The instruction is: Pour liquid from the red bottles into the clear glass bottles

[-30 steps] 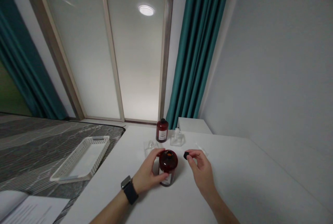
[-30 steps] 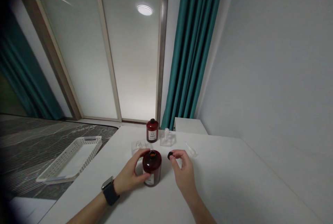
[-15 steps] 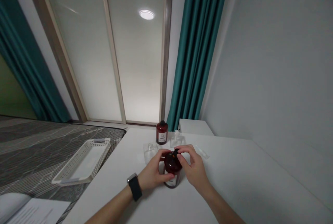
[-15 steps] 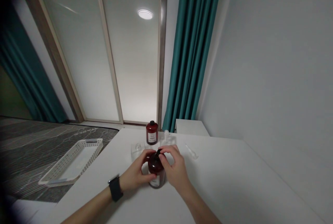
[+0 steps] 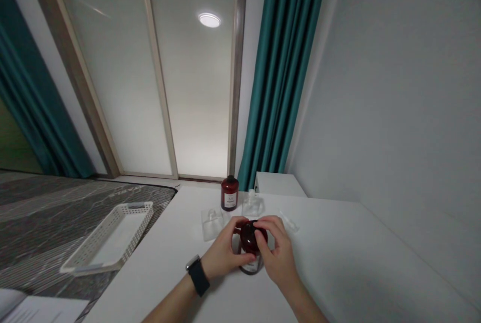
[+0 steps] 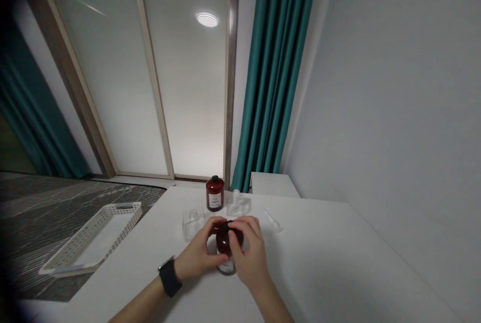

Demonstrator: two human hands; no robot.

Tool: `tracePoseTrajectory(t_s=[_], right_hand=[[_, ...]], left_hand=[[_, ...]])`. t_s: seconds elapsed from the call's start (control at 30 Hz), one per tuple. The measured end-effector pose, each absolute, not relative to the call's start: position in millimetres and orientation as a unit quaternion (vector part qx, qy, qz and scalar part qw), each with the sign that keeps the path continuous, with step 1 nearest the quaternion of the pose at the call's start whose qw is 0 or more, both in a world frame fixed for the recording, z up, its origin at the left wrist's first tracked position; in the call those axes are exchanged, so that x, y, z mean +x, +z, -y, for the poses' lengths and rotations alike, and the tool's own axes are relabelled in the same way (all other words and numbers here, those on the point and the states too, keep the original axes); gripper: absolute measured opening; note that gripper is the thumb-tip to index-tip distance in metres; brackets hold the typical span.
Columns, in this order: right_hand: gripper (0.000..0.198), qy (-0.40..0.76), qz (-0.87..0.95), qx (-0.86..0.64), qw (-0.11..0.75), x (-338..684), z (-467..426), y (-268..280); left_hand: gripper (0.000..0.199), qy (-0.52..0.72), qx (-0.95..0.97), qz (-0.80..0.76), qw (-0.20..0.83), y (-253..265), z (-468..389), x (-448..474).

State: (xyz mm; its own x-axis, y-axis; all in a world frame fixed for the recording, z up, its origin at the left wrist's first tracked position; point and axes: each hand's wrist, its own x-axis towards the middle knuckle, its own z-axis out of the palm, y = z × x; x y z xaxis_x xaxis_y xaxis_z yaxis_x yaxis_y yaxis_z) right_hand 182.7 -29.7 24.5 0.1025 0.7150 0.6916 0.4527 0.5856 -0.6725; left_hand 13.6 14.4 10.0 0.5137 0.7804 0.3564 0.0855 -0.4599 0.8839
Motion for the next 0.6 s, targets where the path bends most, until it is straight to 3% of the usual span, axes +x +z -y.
tracePoseTrajectory(t_s=[0.17, 0.4, 0.6], right_hand=[[0.02, 0.138, 0.669, -0.434, 0.588, 182, 37, 20], [0.019, 0.164, 0.605, -0.43, 0.65, 183, 34, 8], [0.025, 0.214, 0.599, -0.419, 0.649, 183, 34, 2]], left_hand=[[0.07, 0.413, 0.747, -0.305, 0.423, 2, -11, 16], [0.083, 0.421, 0.73, -0.321, 0.431, -8, -9, 16], [0.075, 0.429, 0.725, -0.309, 0.442, -7, -8, 16]])
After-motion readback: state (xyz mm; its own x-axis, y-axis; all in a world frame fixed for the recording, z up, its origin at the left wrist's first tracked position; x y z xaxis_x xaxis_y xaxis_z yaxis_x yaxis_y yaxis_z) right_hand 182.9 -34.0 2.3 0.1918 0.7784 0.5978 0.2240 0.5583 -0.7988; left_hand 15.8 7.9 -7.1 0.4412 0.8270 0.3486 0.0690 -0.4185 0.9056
